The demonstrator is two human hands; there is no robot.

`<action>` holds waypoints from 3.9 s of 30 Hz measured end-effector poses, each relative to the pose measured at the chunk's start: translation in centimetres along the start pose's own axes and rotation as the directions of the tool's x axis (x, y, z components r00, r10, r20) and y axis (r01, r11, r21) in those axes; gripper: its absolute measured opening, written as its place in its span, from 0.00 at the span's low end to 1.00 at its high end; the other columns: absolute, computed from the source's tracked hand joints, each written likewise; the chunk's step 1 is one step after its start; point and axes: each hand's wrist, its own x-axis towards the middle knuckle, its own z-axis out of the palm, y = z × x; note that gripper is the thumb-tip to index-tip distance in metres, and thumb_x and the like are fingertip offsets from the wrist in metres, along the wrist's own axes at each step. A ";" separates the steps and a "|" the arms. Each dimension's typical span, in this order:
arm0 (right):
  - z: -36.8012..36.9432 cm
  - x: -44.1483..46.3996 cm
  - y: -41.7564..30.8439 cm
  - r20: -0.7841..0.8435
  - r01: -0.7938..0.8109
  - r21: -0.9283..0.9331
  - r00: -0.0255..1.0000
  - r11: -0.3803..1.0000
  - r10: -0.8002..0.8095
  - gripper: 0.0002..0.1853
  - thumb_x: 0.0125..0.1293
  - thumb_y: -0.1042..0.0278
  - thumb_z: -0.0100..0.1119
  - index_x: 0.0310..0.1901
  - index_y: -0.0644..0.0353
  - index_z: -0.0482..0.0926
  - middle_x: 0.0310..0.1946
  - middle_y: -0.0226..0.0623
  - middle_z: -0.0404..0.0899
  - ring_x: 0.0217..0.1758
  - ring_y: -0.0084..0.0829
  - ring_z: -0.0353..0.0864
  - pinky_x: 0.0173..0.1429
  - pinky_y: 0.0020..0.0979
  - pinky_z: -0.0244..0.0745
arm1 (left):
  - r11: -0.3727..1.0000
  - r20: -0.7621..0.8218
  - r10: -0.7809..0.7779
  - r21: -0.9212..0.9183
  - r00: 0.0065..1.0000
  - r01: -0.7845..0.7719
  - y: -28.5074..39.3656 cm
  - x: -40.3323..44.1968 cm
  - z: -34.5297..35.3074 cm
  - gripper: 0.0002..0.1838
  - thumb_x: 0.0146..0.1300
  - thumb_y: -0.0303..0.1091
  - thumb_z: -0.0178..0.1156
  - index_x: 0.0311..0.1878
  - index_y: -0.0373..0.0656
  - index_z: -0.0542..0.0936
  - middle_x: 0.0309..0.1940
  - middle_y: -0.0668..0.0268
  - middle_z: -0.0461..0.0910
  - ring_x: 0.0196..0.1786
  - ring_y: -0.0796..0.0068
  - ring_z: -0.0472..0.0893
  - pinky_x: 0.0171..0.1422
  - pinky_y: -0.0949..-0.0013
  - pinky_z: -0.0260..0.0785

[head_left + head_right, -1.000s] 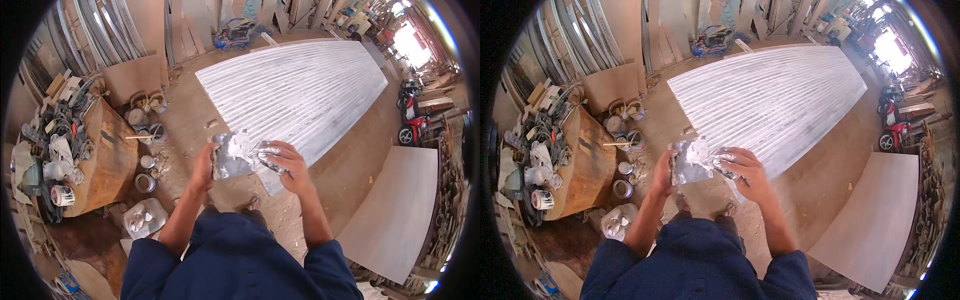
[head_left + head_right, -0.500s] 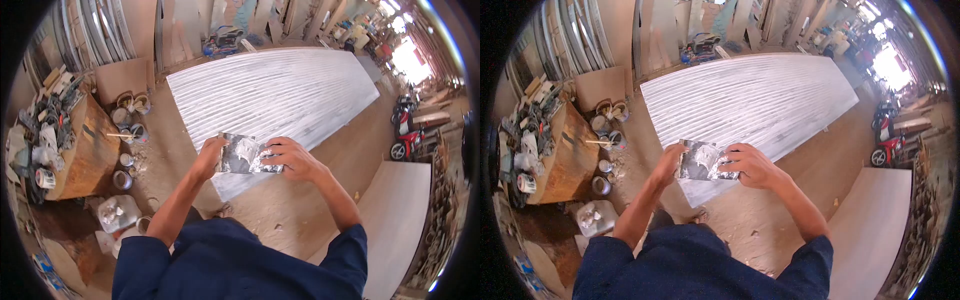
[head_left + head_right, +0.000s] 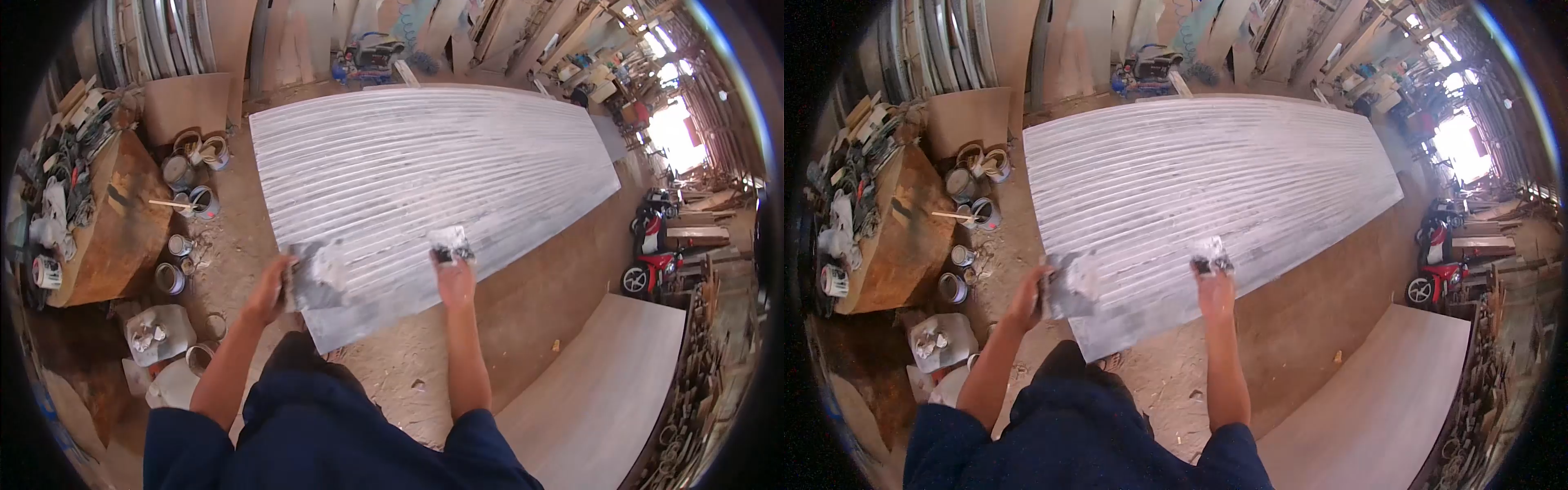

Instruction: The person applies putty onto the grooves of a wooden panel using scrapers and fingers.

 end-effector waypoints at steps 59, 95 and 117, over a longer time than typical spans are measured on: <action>2.4 9.0 13.9 0.703 0.685 -0.528 0.684 -0.503 0.193 0.27 0.50 0.79 0.60 0.55 0.52 0.80 0.57 0.38 0.74 0.67 0.41 0.64 0.70 0.43 0.59 | 0.947 -0.383 0.038 -0.282 0.923 -0.156 -9.2 -10.2 -6.4 0.12 0.63 0.34 0.56 0.47 0.39 0.77 0.37 0.65 0.81 0.38 0.73 0.82 0.44 0.67 0.76; 2.4 20.5 3.4 0.066 -0.190 -0.792 0.918 -0.580 -0.391 0.20 0.60 0.66 0.48 0.52 0.53 0.81 0.44 0.51 0.82 0.51 0.52 0.79 0.56 0.49 0.72 | 0.997 -0.205 -0.065 -0.049 0.977 0.057 2.2 -5.3 -19.3 0.19 0.60 0.35 0.56 0.54 0.39 0.75 0.42 0.65 0.80 0.45 0.70 0.80 0.52 0.67 0.72; 17.8 -1.8 33.1 0.157 0.197 -0.879 0.979 -0.435 0.127 0.13 0.59 0.68 0.52 0.41 0.64 0.82 0.39 0.52 0.82 0.45 0.50 0.81 0.51 0.46 0.76 | 0.992 -0.201 -0.112 0.038 0.973 0.122 7.9 -6.4 -18.8 0.16 0.62 0.37 0.56 0.50 0.38 0.77 0.41 0.65 0.80 0.43 0.71 0.80 0.49 0.67 0.73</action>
